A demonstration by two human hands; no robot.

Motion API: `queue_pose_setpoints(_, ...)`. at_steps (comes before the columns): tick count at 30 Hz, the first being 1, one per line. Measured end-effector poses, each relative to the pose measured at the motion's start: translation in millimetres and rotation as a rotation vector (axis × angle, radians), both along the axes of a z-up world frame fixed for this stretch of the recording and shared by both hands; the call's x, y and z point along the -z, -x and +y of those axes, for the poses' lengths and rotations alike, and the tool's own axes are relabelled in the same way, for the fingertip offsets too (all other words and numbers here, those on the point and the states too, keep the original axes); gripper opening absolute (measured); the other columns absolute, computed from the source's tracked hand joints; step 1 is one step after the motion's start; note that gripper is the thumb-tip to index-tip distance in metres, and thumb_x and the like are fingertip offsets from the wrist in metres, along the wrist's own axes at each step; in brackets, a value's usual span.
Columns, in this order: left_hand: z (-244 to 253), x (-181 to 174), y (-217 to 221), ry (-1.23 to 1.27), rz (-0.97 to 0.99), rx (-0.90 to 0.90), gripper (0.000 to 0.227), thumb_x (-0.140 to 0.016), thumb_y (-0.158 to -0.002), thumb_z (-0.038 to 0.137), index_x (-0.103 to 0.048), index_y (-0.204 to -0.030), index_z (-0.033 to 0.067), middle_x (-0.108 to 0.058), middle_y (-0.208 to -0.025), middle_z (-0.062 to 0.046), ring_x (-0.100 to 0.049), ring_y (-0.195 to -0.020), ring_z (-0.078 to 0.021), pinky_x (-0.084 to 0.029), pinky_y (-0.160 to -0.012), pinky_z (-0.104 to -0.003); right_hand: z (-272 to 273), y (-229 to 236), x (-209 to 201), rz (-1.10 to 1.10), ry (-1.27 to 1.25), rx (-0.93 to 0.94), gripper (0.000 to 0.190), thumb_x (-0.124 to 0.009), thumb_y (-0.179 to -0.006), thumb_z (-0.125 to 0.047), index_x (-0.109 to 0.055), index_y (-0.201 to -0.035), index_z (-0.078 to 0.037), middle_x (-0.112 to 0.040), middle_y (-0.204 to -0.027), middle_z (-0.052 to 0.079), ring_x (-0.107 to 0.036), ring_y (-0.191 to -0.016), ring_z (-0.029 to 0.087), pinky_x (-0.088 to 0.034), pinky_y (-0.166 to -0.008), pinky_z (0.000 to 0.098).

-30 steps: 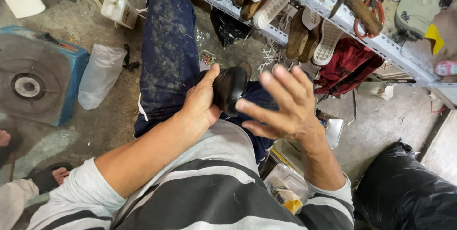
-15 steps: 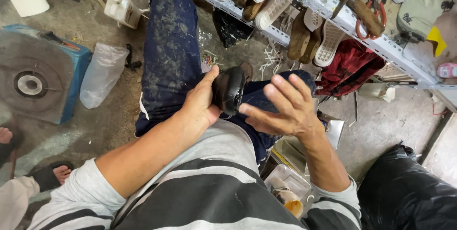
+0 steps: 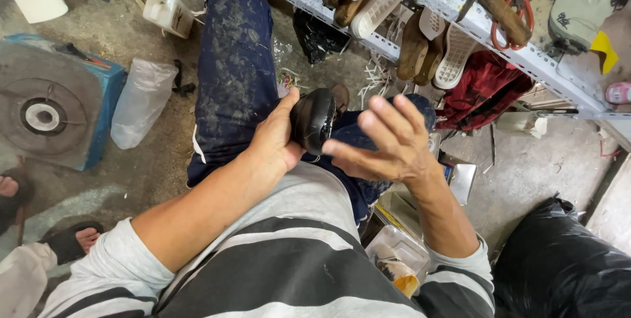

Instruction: The person wipes the exterior and sole of a white slip-on shoe with a green and red stripe using a cloth. They then place it on a shelf and pick up a black loafer, wiping its exterior and sole with the same cloth.

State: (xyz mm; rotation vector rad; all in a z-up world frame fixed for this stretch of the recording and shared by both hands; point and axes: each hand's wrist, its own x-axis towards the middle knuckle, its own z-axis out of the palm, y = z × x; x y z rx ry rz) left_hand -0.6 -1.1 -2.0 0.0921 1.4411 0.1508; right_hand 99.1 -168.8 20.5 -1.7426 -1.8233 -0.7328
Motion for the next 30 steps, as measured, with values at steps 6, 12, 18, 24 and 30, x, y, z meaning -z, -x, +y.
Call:
queue_pose_setpoints(6,1,-4,-2,-0.010,0.006,0.004,0.086,-0.090,-0.075,0.021,-0.047,-0.144,-0.0084,-0.056,-0.130,-0.026,-0.067,-0.106,-0.0342,-0.060,-0.077,-0.057,-6,3,7,0.046,0.018,-0.015,0.030,-0.073,-0.092,-0.056,-0.075,-0.122,-0.048,-0.052,-0.154,0.008,-0.058,-0.133,0.030,-0.044,-0.115,0.0508)
queue_pose_setpoints(12,1,-15,-1,-0.032,0.007,0.054,0.090,-0.091,-0.074,0.025,-0.046,-0.145,-0.0082,-0.054,-0.134,-0.026,-0.066,-0.111,-0.0331,-0.059,-0.080,-0.057,-8,18,-4,0.242,0.118,-0.008,0.041,-0.060,-0.093,-0.068,-0.076,-0.122,-0.043,-0.050,-0.154,0.015,-0.051,-0.140,0.035,-0.036,-0.120,0.0534)
queue_pose_setpoints(18,4,-47,-4,-0.089,0.025,0.104,0.117,-0.091,-0.068,0.031,-0.024,-0.156,-0.0060,-0.036,-0.154,-0.027,-0.050,-0.137,-0.0355,-0.049,-0.103,-0.063,-6,34,-28,0.335,0.139,0.119,0.046,-0.053,-0.099,-0.062,-0.077,-0.125,-0.033,-0.056,-0.148,0.021,-0.049,-0.141,0.040,-0.032,-0.122,0.0546)
queue_pose_setpoints(24,2,-49,-1,-0.110,0.021,0.118,0.117,-0.090,-0.070,0.032,-0.022,-0.157,-0.0053,-0.033,-0.155,-0.026,-0.045,-0.141,-0.0350,-0.047,-0.107,-0.060,-12,47,-31,0.373,0.148,0.136,0.046,-0.050,-0.100,-0.063,-0.078,-0.122,-0.034,-0.055,-0.149,0.020,-0.046,-0.143,0.042,-0.030,-0.122,0.0566)
queue_pose_setpoints(30,-1,-39,4,-0.105,-0.007,0.054,0.102,-0.091,-0.071,0.026,-0.036,-0.150,-0.0073,-0.047,-0.138,-0.026,-0.058,-0.122,-0.0338,-0.057,-0.093,-0.053,-6,52,-36,0.448,0.158,0.151,0.045,-0.050,-0.102,-0.057,-0.077,-0.124,-0.030,-0.057,-0.147,0.022,-0.047,-0.143,0.042,-0.030,-0.122,0.0551)
